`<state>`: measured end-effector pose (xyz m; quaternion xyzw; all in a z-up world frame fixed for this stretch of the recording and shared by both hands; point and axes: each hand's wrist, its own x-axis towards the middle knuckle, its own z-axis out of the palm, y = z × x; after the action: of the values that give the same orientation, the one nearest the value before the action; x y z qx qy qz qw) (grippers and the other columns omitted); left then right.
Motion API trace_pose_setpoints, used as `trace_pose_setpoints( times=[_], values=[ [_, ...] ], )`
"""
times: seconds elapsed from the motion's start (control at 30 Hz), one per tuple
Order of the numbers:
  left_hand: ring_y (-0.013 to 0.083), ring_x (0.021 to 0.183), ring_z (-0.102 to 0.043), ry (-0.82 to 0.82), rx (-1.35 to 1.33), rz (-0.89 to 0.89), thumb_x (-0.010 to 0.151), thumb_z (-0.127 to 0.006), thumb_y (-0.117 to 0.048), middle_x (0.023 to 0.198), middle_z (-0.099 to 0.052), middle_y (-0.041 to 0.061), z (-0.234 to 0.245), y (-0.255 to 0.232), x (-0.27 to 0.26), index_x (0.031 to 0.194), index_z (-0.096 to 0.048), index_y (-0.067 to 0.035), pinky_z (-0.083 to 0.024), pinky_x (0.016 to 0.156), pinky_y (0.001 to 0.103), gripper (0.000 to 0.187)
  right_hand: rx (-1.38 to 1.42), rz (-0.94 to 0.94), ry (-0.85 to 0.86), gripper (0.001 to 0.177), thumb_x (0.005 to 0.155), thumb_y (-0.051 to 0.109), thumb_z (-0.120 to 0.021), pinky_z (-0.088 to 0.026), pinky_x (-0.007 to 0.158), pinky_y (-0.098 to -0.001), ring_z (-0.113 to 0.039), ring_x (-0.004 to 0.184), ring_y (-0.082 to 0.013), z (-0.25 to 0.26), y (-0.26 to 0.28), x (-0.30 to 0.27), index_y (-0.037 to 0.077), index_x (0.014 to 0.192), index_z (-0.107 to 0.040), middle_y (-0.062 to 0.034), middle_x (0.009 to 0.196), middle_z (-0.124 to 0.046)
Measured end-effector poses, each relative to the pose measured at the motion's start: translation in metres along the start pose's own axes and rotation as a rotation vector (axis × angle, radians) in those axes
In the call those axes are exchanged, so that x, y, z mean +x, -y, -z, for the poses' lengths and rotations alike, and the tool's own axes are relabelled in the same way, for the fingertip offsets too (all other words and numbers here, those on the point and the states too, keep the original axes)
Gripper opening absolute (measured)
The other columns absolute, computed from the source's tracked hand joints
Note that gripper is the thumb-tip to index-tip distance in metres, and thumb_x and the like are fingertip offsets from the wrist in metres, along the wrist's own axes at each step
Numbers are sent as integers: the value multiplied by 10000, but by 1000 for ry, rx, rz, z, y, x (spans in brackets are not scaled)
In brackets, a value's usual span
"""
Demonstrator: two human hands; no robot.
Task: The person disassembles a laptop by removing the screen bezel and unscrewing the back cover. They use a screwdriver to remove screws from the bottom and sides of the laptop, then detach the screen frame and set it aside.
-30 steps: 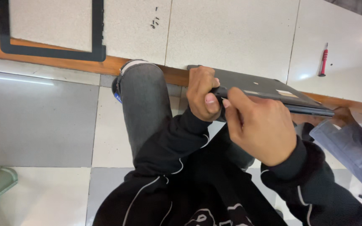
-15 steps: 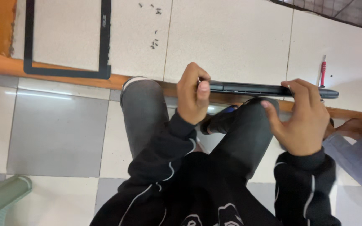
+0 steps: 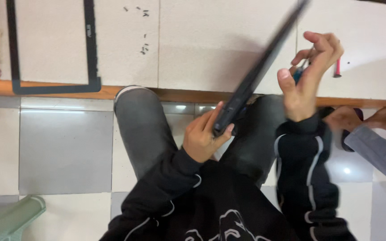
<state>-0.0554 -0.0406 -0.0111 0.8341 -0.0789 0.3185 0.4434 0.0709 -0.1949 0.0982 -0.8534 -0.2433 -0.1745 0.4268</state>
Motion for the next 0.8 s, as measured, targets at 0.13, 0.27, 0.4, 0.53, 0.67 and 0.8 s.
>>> trace_pose_setpoints(
  times=[0.13,0.27,0.4,0.53,0.67,0.8],
  values=[
    [289,654,-683,-251,26,78,732,-800,-330,831,-669,141,-30,-9,-12,973,-706,21,-571,560,328,437,223,-199,100,623,990,444,-519,-397,769,-323,-328,946,-228,-19,-15,-35,-7,1325,-250,-146,1216,-236],
    [265,619,-662,-209,20,191,729,-771,-325,790,-638,102,-17,-41,-2,940,-688,-3,-549,531,326,394,187,-415,119,594,1004,304,-545,-337,941,-520,-384,1032,-389,-26,-28,-81,-75,1364,-263,-292,1227,-308],
    [177,475,-559,-185,5,194,786,-694,-359,652,-509,23,-16,-68,11,864,-662,-18,-498,446,251,351,186,-825,89,642,1032,541,-395,-328,1030,-554,-420,1236,-476,-20,-63,-92,42,1421,-289,-312,1380,-352],
    [181,505,-586,-185,-38,145,744,-737,-308,712,-535,45,-22,-90,10,925,-665,1,-514,461,262,365,150,-798,220,744,989,650,-287,-286,1069,-566,-383,1284,-520,-22,-85,-87,52,1429,-321,-343,1400,-367],
    [201,440,-525,-190,19,39,711,-761,-258,717,-457,67,-41,-96,5,878,-630,1,-514,450,266,334,359,-812,181,565,1034,471,-286,-322,1010,-232,-474,1235,-224,-26,-100,-98,58,1403,-398,-116,1342,-513],
    [282,511,-585,-164,134,99,741,-685,-487,807,-506,99,-58,-87,-17,954,-601,-60,-532,490,346,485,586,-596,237,642,979,464,-339,-348,756,-217,-439,1064,-189,-16,-68,-96,-27,1392,-372,-136,1232,-471]
  ],
)
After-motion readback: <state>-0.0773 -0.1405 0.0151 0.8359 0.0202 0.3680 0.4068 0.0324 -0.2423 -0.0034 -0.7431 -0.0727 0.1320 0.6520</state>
